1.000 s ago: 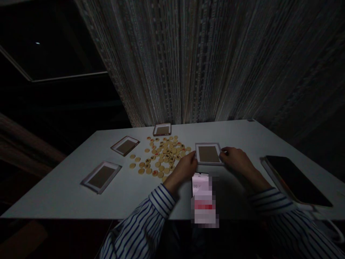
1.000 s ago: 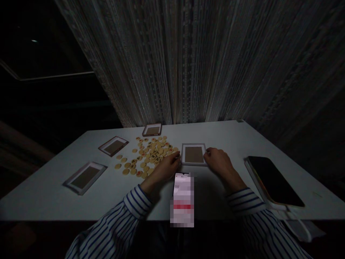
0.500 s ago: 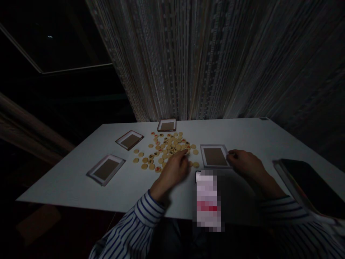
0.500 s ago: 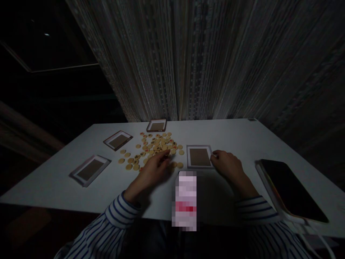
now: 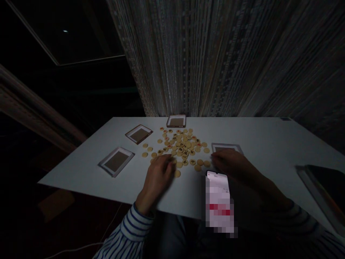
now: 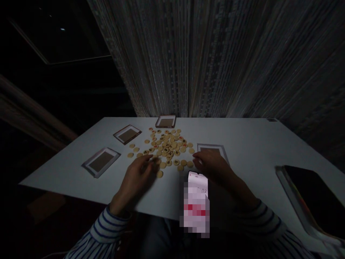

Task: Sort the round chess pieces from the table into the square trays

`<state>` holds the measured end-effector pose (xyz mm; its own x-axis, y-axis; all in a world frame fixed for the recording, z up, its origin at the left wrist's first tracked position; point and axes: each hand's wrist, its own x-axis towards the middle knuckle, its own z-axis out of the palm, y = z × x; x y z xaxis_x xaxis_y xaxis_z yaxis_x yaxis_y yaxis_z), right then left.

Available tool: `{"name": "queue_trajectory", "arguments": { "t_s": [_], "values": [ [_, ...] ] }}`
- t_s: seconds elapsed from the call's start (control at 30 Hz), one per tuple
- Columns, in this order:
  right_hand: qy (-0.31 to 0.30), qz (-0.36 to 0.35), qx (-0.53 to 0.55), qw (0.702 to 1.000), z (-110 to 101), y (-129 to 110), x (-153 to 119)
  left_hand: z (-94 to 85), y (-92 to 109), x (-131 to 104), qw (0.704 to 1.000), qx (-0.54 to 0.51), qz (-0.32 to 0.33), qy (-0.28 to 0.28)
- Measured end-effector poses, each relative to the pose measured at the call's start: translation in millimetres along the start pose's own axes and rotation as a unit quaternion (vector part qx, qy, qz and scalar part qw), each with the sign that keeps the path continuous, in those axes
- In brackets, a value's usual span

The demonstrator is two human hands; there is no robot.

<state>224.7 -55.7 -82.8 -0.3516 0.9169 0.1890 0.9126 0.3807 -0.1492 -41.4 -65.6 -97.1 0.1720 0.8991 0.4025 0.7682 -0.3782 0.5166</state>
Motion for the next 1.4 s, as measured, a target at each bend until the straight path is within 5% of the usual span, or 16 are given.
{"name": "queue_trajectory", "arguments": {
  "t_s": [0.2, 0.4, 0.63, 0.83, 1.0, 1.1, 1.23, 1.4],
  "values": [
    [-0.058, -0.062, -0.038, 0.996, 8, -29, 21, 10.7, 8, -3, 0.998, 0.028, 0.042, -0.043],
    [-0.101, -0.064, -0.075, 0.99, 10, -47, 40, 25.0, 6, -1, 0.999, 0.022, 0.046, -0.018],
    [-0.101, -0.063, -0.083, 0.989, 24, -47, 48, 25.5, 1, -1, 0.999, 0.018, 0.038, -0.005],
    [-0.094, -0.056, -0.067, 0.992, 17, -49, 45, 17.5, 7, 3, 1.0, 0.01, 0.018, -0.018],
    [-0.038, -0.105, 0.011, 0.994, 8, -39, 33, 19.0, 18, 6, 0.994, -0.101, -0.02, -0.032],
    [0.004, -0.137, 0.077, 0.988, 4, -30, 20, 24.2, 31, 14, 0.965, -0.238, -0.085, -0.066],
    [0.057, -0.159, 0.127, 0.977, -7, -23, 4, 29.6, 55, 25, 0.891, -0.398, -0.162, -0.146],
    [0.063, -0.135, 0.179, 0.973, -27, -17, -15, 42.1, 83, 32, 0.812, -0.515, -0.21, -0.179]
  ]
}}
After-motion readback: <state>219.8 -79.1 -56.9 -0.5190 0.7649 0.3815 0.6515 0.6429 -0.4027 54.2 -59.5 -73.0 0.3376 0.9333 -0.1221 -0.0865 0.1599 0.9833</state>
